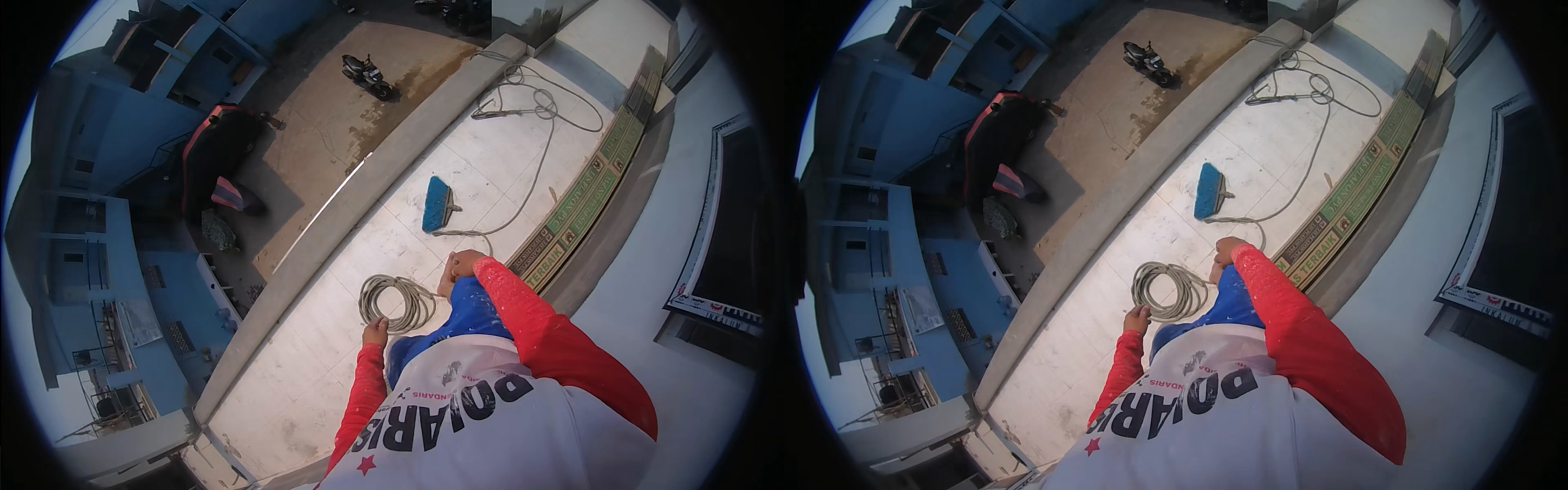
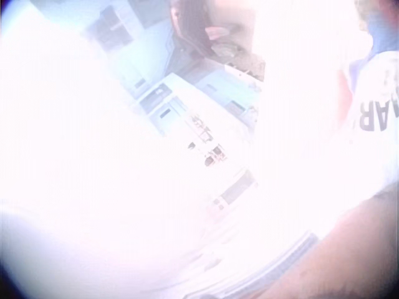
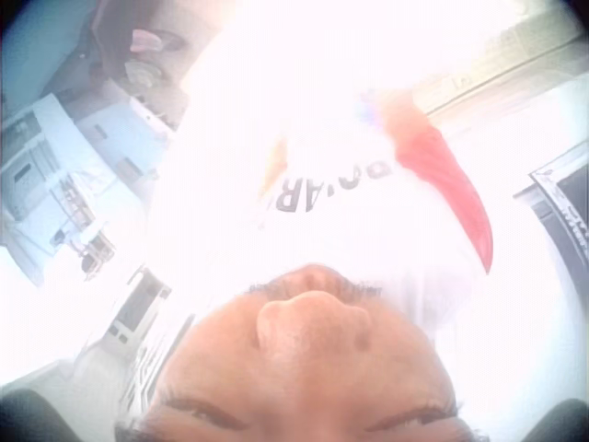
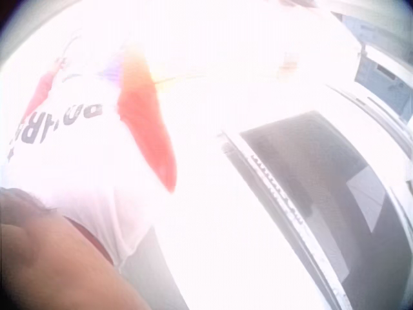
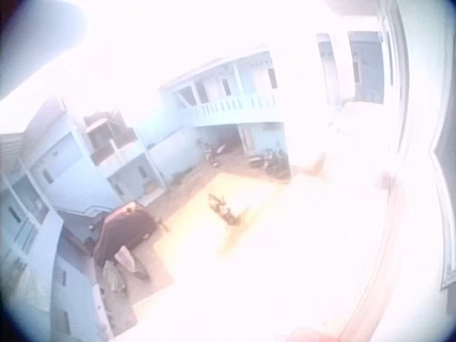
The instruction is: The person walks through a hallway carrying a paint tray and brush, then pours white paint from a bucket into the tray. They repeatedly dip the brush into the paint and wipe it on the tray's ridges. Finally, they move a wooden ladder into position.
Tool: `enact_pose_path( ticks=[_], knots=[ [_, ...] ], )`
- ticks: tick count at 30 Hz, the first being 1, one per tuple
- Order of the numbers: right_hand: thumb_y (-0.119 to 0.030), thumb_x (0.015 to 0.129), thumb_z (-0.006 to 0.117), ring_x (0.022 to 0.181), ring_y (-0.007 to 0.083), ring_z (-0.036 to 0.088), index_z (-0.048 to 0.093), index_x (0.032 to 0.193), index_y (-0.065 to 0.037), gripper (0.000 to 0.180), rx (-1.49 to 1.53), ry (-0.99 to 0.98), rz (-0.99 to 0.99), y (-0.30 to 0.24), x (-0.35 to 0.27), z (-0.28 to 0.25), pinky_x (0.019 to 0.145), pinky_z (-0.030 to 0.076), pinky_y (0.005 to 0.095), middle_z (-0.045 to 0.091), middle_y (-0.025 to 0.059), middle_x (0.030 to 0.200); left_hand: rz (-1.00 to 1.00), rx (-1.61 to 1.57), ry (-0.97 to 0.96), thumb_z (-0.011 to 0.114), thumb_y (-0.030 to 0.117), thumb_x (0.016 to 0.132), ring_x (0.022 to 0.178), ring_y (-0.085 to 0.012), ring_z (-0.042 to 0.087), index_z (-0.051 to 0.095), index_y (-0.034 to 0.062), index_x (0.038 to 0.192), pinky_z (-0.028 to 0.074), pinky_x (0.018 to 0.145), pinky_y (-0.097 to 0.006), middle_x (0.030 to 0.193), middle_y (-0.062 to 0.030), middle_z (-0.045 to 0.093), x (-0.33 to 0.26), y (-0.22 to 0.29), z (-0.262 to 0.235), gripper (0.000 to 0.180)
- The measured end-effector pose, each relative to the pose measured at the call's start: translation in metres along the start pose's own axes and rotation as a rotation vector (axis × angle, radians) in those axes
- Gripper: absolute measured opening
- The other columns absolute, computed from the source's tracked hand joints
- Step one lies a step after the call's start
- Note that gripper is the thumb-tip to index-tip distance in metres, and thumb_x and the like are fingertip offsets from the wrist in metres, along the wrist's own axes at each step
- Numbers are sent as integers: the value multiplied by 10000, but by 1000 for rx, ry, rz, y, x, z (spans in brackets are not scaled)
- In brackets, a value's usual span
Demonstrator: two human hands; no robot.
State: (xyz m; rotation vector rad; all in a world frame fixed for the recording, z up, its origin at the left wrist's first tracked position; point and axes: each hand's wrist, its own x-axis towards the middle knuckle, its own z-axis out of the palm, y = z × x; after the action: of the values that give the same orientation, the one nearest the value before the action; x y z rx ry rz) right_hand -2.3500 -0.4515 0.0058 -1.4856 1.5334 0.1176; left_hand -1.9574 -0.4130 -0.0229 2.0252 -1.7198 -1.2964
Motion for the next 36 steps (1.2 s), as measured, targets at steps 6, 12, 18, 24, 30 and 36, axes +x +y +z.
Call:
enact_pose_path(
  ticks=[6, 12, 18, 24, 30, 36],
  knots=[
    [-286, 817, 644, 893, 266, 656, 615, 1160, -57, 413, 636, 791, 115, 82, -34, -187, 798, 499, 338, 683, 158, 953, -386, 20, -11, 537, 332, 899, 538, -197, 631, 610, 45, 1157, 465, 427, -303, 812, -122, 678, 134, 96, -71, 393],
    [-307, 785, 651, 972, 306, 635, 631, 1129, -42, 435, 748, 931, 445, 237, -94, -222, 868, 486, 365, 659, 194, 1050, -546, 163, -107, 338, 261, 910, 732, -263, 686, 518, 62, 1224, 501, 547, -428, 1018, -156, 683, 268, 225, -83, 413],
    [-261, 800, 618, 1057, 332, 605, 622, 1117, -4, 408, 975, 1006, 995, 350, -149, -176, 902, 465, 388, 634, 215, 1108, -256, 263, -91, 414, 230, 893, 570, -226, 647, 595, 52, 1087, 477, 464, -386, 812, -122, 688, 453, 410, -11, 320],
    [-247, 850, 600, 644, 174, 571, 616, 927, -80, 185, 1018, 710, 854, 399, -163, -83, 548, 474, 368, 570, 43, 742, 261, 132, -341, 504, 148, 834, 539, -196, 614, 618, -42, 1042, 485, 457, -302, 734, -145, 676, 599, 691, 225, 304],
    [-273, 866, 599, 653, 168, 585, 604, 977, -110, 197, 1820, 846, 1089, 391, -117, -257, 571, 470, 343, 572, 20, 765, 1007, 328, -744, 511, 139, 832, 801, -251, 690, 627, 63, 1083, 529, 755, -349, 824, -134, 711, 546, 998, 465, 286],
    [-249, 906, 567, 755, 201, 661, 655, 1057, -117, 219, 1420, 415, 1024, 554, -70, -341, 653, 537, 404, 654, 66, 837, 1100, 498, -1050, 484, 121, 864, 821, -228, 693, 628, 72, 1094, 522, 766, -335, 823, -123, 713, 476, 1128, 604, 276]
  ],
)
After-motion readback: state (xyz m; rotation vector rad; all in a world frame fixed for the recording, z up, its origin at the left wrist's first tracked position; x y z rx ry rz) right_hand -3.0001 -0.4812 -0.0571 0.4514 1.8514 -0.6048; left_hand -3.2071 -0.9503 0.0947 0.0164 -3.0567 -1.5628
